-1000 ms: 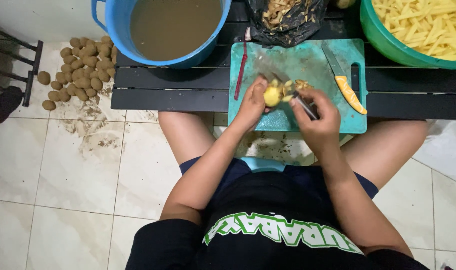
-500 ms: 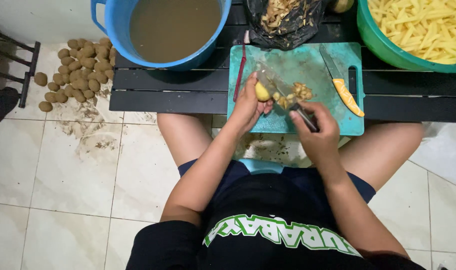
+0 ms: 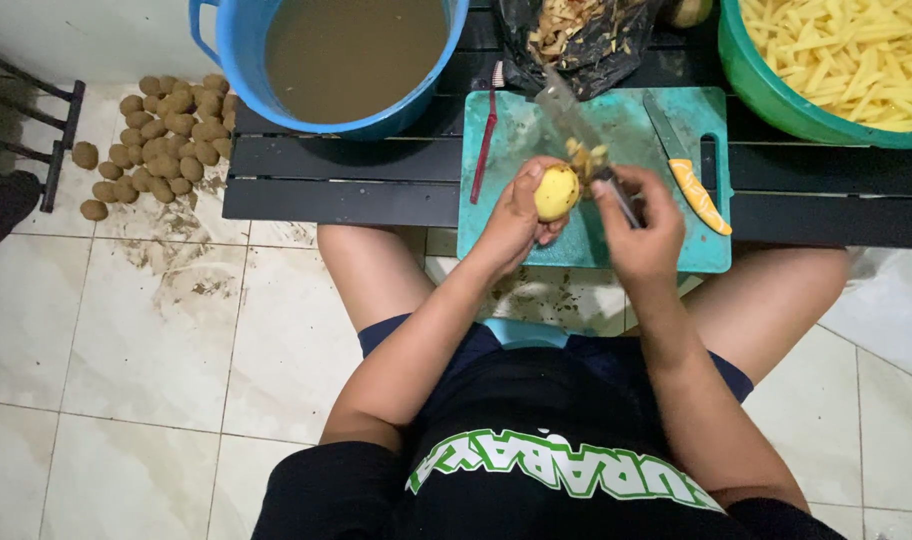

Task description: Peeling and slicing a potato on a cutting board using a knife

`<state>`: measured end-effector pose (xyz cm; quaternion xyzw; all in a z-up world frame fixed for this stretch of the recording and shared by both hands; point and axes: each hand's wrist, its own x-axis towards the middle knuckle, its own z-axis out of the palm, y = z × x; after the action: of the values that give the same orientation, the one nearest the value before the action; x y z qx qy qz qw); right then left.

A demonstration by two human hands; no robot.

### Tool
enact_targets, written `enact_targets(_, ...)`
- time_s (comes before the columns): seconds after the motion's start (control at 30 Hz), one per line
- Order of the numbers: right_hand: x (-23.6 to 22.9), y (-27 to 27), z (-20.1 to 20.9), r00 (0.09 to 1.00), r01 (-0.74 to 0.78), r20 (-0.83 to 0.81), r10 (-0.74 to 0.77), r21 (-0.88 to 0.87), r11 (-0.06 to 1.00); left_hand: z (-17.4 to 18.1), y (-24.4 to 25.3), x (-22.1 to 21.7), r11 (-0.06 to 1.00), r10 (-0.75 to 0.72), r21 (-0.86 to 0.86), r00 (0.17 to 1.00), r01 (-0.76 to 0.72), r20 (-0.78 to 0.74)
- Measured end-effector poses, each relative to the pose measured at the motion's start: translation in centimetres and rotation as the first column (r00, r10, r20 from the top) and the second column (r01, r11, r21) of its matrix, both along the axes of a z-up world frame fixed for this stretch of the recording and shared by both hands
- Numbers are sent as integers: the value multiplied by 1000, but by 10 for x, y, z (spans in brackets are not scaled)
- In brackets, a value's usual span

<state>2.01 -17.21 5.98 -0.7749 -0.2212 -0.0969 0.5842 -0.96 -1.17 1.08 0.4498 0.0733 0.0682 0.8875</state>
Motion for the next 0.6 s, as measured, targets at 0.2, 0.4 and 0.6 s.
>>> enact_targets(0.2, -20, -6, 19, 998, -44, -38, 46, 68, 997, -12, 15, 10, 980, 62, -182, 993, -81, -104)
enact_targets(0.4, -44, -10, 26, 991, -32, 127, 45, -105, 994, 8, 20, 7, 980, 49, -180, 975, -89, -215)
enact_targets(0.6, -31, 1, 18, 964, 3, 267, 15, -69, 998, 7, 11, 3, 985, 31, -162, 982, -62, -188)
